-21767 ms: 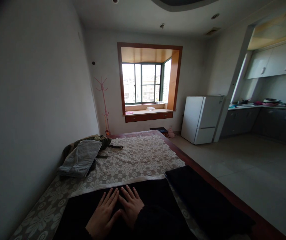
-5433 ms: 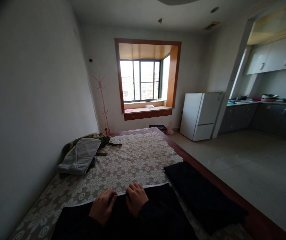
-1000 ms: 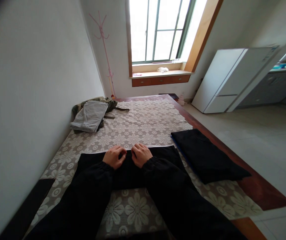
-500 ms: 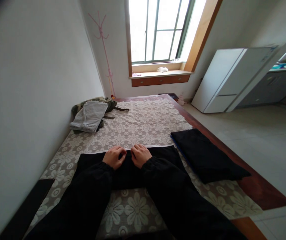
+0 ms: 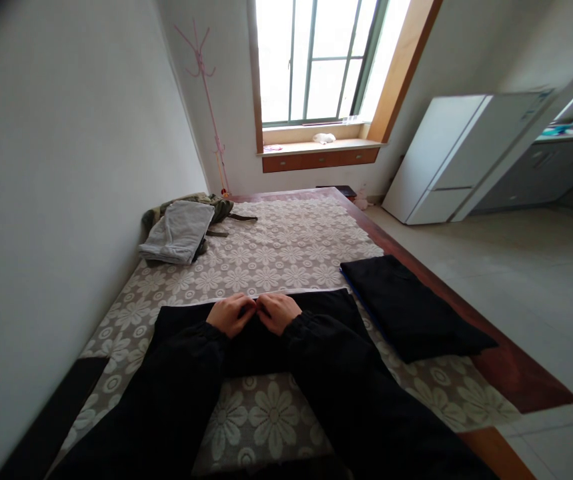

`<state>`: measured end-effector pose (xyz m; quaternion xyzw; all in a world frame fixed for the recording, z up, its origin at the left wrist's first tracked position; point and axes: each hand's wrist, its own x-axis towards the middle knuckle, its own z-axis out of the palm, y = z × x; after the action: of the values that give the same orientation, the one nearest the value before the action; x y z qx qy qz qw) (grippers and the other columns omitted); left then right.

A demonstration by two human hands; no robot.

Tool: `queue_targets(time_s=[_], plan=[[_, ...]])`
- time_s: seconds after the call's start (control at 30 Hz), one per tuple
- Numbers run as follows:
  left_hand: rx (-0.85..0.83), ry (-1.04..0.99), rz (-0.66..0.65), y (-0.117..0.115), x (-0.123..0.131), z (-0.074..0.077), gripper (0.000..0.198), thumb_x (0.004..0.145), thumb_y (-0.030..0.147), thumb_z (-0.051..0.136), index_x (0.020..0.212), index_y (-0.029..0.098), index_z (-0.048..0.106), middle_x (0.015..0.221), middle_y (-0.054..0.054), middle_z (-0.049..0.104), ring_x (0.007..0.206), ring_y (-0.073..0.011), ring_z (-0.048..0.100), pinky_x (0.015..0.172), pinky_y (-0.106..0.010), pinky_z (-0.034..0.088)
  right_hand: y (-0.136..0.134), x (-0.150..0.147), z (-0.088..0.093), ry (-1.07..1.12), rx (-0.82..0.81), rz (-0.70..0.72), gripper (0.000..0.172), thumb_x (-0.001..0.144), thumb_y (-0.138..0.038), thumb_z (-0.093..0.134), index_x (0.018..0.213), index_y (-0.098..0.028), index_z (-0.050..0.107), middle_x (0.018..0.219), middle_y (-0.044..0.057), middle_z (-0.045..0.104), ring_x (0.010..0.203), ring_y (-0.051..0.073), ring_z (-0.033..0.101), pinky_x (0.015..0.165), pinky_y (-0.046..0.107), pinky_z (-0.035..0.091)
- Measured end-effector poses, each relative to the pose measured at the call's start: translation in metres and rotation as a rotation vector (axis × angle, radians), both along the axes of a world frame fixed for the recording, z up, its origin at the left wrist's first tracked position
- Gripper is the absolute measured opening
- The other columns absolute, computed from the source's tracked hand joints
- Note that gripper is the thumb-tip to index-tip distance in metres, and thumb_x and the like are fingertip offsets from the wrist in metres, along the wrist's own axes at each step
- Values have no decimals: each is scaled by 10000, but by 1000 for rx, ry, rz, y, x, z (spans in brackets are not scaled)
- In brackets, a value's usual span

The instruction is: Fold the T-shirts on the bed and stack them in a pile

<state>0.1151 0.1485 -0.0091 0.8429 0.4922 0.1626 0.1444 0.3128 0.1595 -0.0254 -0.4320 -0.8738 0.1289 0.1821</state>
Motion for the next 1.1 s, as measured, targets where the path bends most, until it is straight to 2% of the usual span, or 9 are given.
queue_targets(time_s=[0.33, 1.1], plan=[[23, 14, -6, -1, 0, 0, 235, 970, 403, 493, 1021, 259, 672, 998, -16, 703, 902, -190, 658, 771, -289, 473, 2, 1, -2, 17, 9, 29, 58, 913, -233, 577, 948, -197, 606, 848, 35, 663, 789, 184, 610, 729, 279, 403], [54, 20, -28, -1, -1, -2, 265, 986, 394, 462, 1042, 249, 676, 1030, -29, 710, 914, -201, 666, 783, -298, 484, 2, 1, -5, 39, 56, 61, 95, 949, -235, 516, 964, -195, 600, 891, 56, 699, 843, 217, 650, 767, 303, 436]])
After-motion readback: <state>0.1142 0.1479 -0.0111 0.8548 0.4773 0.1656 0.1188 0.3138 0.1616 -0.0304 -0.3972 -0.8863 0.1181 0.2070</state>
